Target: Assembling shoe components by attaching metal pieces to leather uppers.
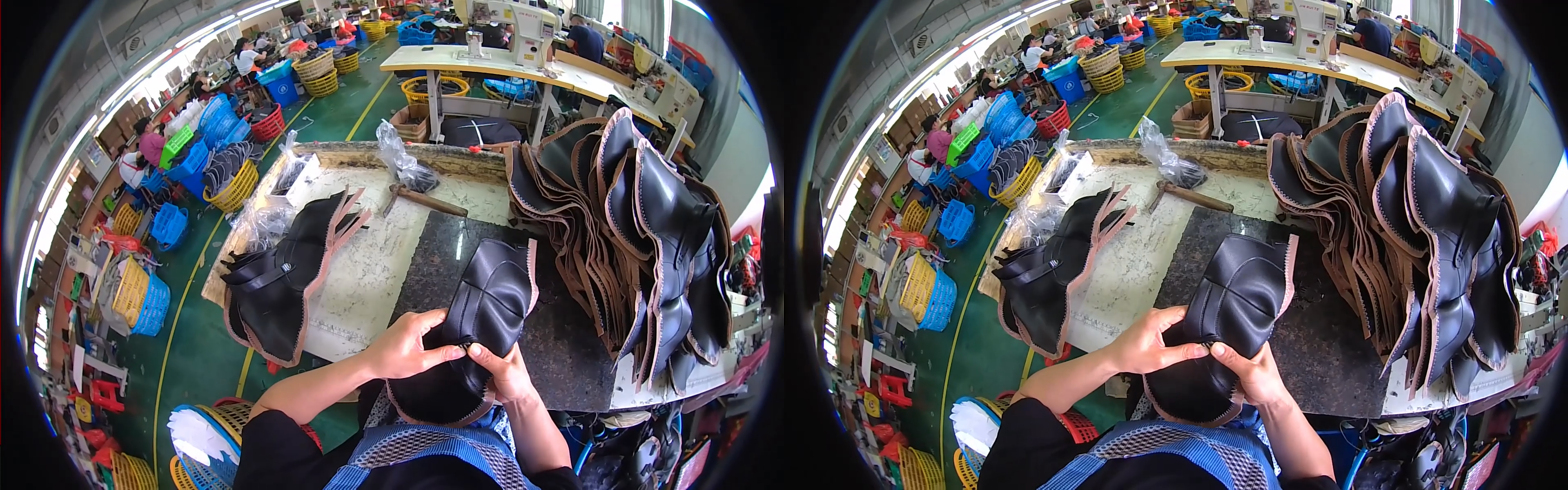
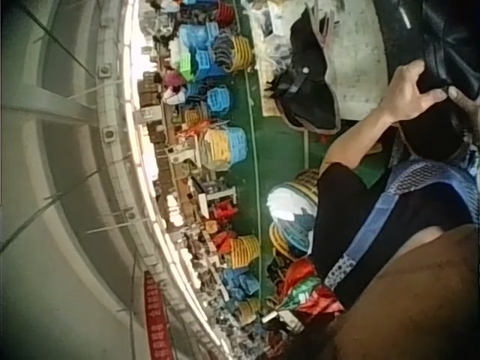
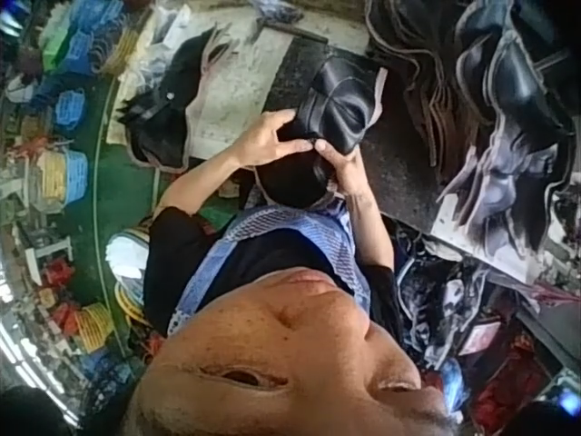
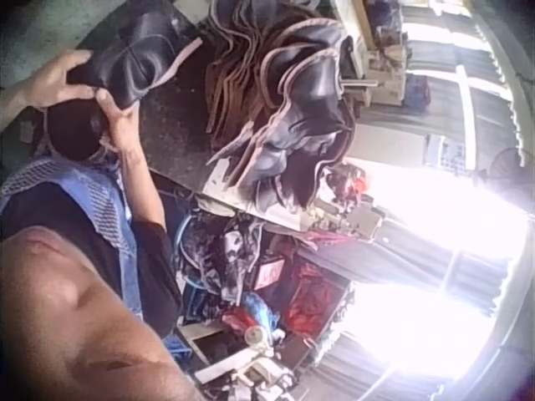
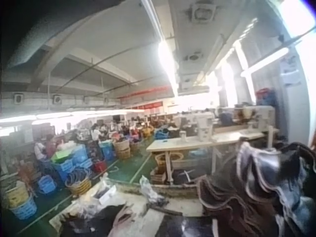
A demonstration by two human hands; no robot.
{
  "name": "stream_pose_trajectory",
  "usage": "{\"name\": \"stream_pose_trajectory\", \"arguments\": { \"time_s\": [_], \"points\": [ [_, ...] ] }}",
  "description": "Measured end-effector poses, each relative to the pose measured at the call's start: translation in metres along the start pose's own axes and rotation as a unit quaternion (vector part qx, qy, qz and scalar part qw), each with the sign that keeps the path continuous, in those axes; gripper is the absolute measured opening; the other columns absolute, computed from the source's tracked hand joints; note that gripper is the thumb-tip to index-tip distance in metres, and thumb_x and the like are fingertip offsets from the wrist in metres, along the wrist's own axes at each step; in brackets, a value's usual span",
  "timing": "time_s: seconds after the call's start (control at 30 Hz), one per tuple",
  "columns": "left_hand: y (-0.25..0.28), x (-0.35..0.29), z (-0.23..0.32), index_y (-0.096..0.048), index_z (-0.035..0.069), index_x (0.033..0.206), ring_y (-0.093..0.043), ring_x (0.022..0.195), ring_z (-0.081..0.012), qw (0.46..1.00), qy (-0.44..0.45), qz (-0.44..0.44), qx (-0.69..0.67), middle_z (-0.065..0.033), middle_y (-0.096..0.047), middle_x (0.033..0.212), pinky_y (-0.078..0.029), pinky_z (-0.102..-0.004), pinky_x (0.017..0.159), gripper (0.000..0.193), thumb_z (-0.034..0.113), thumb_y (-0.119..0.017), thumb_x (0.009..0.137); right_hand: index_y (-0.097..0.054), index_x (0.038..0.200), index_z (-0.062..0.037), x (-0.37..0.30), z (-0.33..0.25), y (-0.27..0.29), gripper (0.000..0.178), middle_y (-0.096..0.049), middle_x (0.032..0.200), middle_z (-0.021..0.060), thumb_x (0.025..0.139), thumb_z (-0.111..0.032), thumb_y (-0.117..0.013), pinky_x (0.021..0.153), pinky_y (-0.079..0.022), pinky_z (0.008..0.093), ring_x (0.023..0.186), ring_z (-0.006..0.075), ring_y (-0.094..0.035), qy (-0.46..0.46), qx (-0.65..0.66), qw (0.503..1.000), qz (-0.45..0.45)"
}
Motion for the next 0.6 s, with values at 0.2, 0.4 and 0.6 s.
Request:
{"name": "stream_pose_trajectory", "arguments": {
  "time_s": [0.2, 0.4, 0.6],
  "points": [
    [0.002, -0.002, 0.0, -0.06, -0.003, 0.121, -0.07, 0.087, -0.0177, 0.999, 0.0, -0.014, 0.047, -0.0168, -0.072, 0.103, -0.054, -0.0321, 0.074, 0.041, 0.018, -0.075, 0.089, -0.059, 0.129, 0.0007, -0.004, -0.018, -0.002, 0.048, -0.066, 0.12, 0.0089, 0.087, -0.01, -0.078, 0.097, -0.05, 0.0342, 0.109, 0.0194, -0.062, 0.13, -0.158, 0.979, 0.001],
    [0.001, -0.006, -0.004, -0.061, -0.002, 0.112, -0.068, 0.066, -0.0192, 0.991, -0.015, 0.033, 0.13, -0.0176, -0.07, 0.083, -0.052, -0.0345, 0.058, 0.038, 0.021, -0.077, 0.087, -0.067, 0.116, 0.0023, -0.014, -0.022, 0.003, 0.033, -0.071, 0.108, 0.0119, 0.086, -0.007, -0.078, 0.092, -0.051, 0.0338, 0.1, 0.0212, -0.066, 0.231, -0.316, 0.917, 0.078],
    [0.0, -0.011, -0.014, -0.066, -0.003, 0.096, -0.069, 0.07, -0.0202, 0.99, 0.046, 0.092, 0.094, -0.0169, -0.071, 0.083, -0.052, -0.0343, 0.061, 0.031, 0.023, -0.079, 0.086, -0.065, 0.115, 0.0023, -0.018, -0.016, 0.007, 0.032, -0.07, 0.107, 0.0089, 0.085, -0.001, -0.076, 0.089, -0.053, 0.0321, 0.096, 0.019, -0.066, 0.223, -0.237, 0.936, 0.134]
  ]
}}
Point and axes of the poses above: each hand's wrist, its own x-axis towards the middle knuckle, its own y-axis out of the back of the hand, z = x × y, the point moved 8 cm from there along x, towards the middle knuckle
